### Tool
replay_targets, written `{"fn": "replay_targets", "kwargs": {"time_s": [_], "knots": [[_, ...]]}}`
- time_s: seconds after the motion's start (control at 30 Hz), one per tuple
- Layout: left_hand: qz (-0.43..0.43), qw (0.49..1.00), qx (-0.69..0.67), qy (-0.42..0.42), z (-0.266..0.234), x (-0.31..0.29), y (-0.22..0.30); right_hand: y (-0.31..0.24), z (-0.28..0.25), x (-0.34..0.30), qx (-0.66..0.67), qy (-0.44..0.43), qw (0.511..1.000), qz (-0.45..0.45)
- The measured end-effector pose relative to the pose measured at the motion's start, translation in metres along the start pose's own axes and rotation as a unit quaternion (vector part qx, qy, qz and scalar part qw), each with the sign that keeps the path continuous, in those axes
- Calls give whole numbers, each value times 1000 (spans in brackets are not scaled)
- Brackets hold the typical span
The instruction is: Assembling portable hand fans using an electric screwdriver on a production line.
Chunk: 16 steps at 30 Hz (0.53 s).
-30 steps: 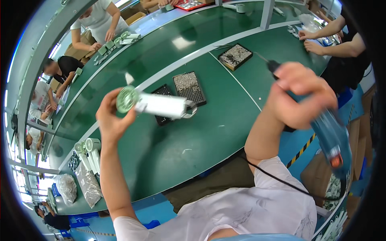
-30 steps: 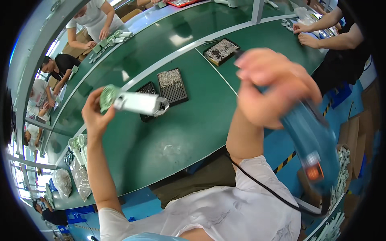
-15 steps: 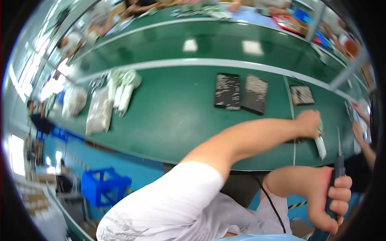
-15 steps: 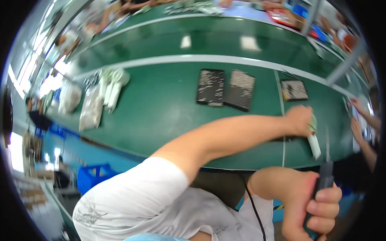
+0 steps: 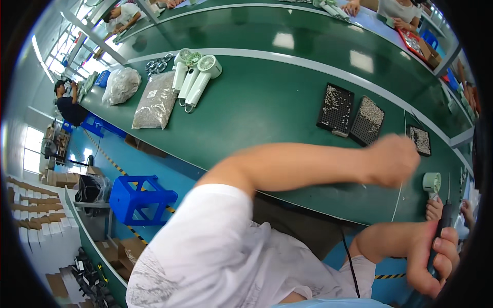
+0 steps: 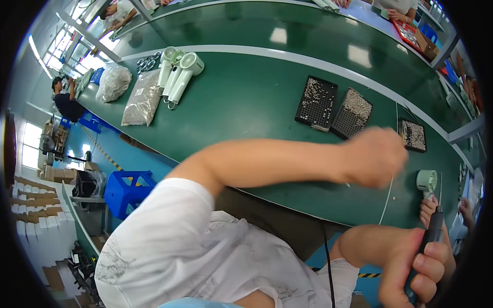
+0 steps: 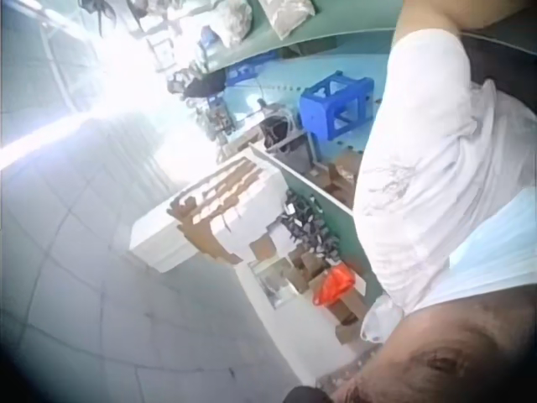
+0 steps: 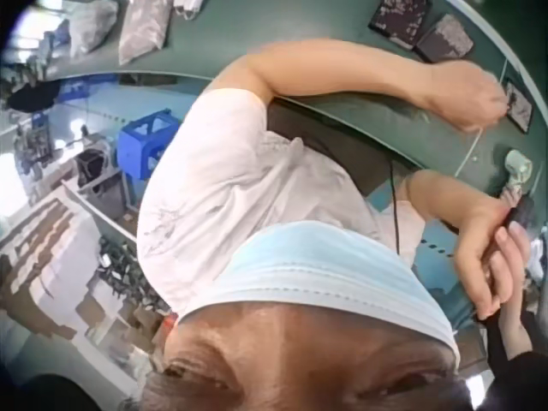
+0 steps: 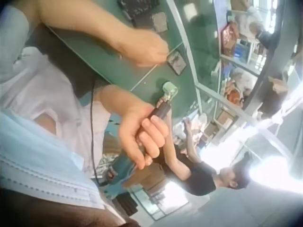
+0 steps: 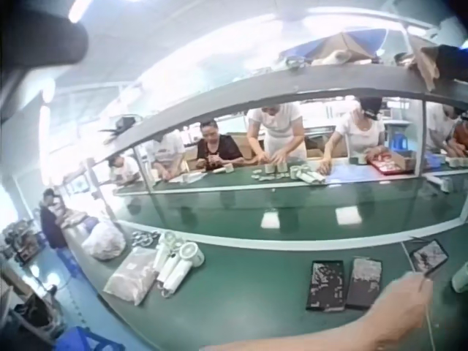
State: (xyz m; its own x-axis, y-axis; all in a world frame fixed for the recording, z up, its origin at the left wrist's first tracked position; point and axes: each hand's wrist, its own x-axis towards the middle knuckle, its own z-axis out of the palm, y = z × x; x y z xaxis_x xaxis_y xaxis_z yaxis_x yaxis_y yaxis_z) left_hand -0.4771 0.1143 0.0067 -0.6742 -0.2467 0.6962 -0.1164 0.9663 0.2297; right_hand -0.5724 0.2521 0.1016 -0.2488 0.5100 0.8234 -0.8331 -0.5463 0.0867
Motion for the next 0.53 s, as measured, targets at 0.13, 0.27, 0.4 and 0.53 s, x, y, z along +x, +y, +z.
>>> {"fn": "replay_targets", "kwargs": {"time_s": [0.13,0.27,0.4,0.53], "knots": [[-129,936,322,60,-132,-113,-106,15,-4,-25,63,9,995,81],[-396,742,538,-42,-251,-237,-146,16,7,-59,119,-128,962,209],[-407,700,577,-108,-273,-288,-156,7,46,-81,219,-202,903,310],[-453,704,528,-146,-275,-294,-164,8,74,-100,310,-227,832,399]]}}
